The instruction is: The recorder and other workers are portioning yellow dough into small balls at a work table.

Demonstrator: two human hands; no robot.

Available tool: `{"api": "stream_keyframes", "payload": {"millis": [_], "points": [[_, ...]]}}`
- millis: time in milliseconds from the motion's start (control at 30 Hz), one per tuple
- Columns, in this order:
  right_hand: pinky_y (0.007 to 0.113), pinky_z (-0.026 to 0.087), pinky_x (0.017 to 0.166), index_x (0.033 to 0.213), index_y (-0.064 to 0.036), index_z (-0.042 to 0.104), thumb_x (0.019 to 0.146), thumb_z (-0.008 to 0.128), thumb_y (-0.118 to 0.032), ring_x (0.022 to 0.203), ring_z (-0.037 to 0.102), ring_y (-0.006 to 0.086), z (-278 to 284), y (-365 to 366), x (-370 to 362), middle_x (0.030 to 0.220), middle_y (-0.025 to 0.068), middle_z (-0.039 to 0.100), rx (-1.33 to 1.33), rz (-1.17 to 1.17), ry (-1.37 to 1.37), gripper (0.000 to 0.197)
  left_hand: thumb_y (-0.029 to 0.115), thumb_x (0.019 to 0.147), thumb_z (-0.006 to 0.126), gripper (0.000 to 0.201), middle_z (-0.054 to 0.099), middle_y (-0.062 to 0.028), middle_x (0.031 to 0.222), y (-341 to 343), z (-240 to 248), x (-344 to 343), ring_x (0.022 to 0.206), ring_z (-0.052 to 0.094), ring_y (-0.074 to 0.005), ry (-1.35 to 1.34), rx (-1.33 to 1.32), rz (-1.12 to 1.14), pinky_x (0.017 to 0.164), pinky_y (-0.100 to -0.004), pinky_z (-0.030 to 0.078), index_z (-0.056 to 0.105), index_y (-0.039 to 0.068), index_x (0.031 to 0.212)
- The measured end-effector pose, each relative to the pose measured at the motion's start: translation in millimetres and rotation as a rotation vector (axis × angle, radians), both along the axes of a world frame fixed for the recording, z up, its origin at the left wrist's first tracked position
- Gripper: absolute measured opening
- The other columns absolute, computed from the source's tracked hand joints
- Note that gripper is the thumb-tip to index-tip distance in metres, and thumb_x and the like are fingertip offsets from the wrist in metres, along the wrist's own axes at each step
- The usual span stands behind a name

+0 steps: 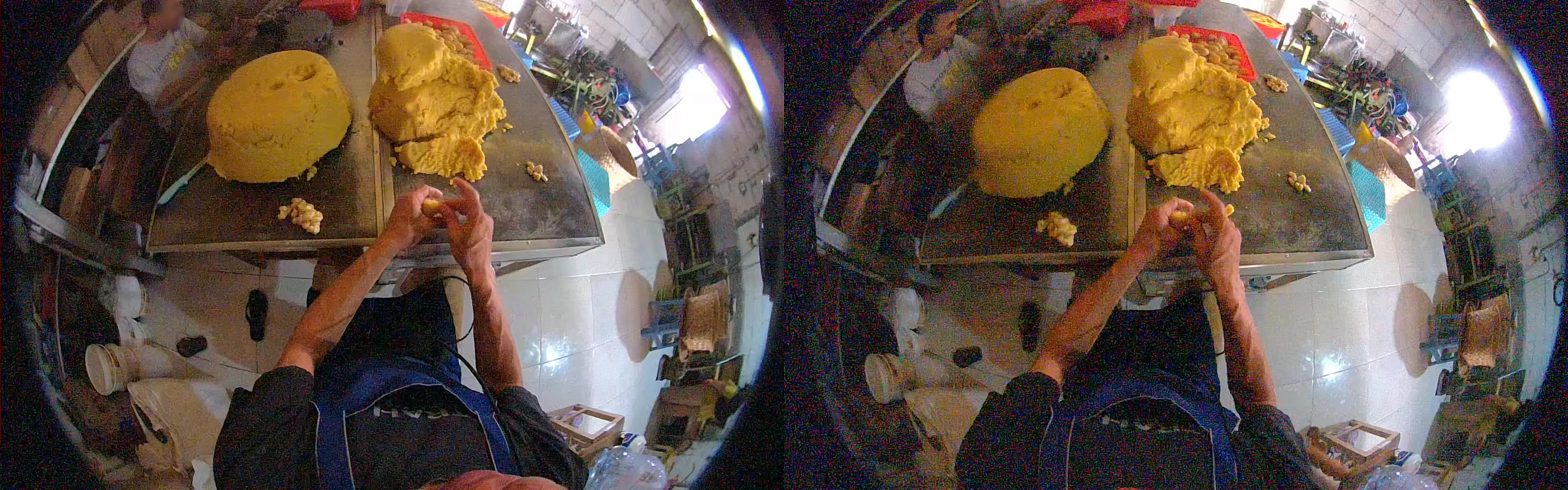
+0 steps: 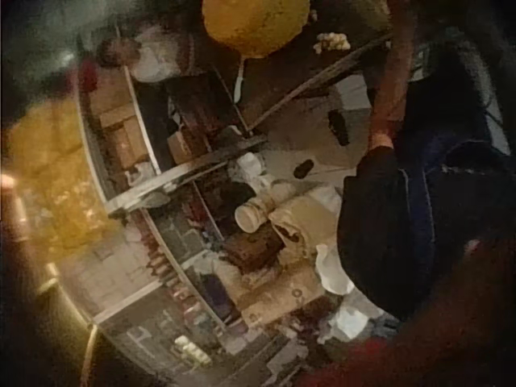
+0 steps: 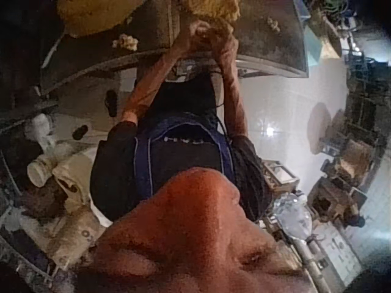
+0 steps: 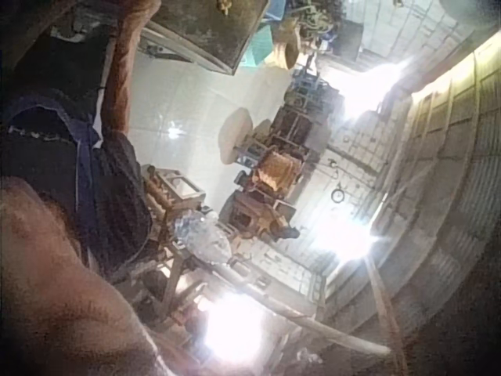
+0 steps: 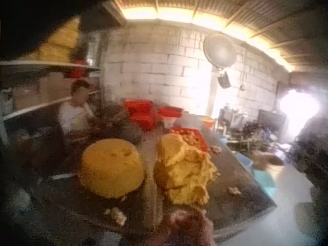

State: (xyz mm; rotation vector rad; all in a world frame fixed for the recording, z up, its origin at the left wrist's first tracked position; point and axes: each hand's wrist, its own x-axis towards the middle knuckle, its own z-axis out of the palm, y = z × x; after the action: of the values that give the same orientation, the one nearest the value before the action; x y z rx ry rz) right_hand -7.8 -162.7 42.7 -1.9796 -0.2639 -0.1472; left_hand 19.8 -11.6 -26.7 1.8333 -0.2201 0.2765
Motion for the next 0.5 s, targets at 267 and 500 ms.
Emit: {"api": "stream_keyframes", "payload": {"millis": [267, 500], "points": [[0.049, 0.043, 0.101, 0.133, -0.0089, 0.056, 0.075, 0.056, 0.005, 0.112, 0.06, 0.0377, -5.9, 18.5, -16.4, 0.116, 0.0162, 0.069, -0.418, 0.181, -0.181, 0.059, 0.025, 0.078, 0.073, 0.027, 0.072, -0.0183, 0.086, 1.5, 6.2, -3.9, 0.083, 0.072, -0.0221, 0.009, 0.055, -0.008, 0.073, -0.0375, 0.055, 0.071, 0.003, 0.093], [0.05, 0.054, 0.084, 0.135, -0.0094, 0.052, 0.088, 0.066, -0.008, 0.097, 0.068, 0.0446, -5.0, -25.0, 25.4, 0.105, 0.0222, 0.071, 0.052, -0.055, -0.066, 0.05, 0.043, 0.076, 0.084, 0.046, 0.068, -0.0125, 0.075, 5.0, 7.4, -8.9, 0.071, 0.064, -0.0177, 0.053, 0.031, 0.046, 0.068, -0.0357, 0.052, 0.068, 0.003, 0.09]]}}
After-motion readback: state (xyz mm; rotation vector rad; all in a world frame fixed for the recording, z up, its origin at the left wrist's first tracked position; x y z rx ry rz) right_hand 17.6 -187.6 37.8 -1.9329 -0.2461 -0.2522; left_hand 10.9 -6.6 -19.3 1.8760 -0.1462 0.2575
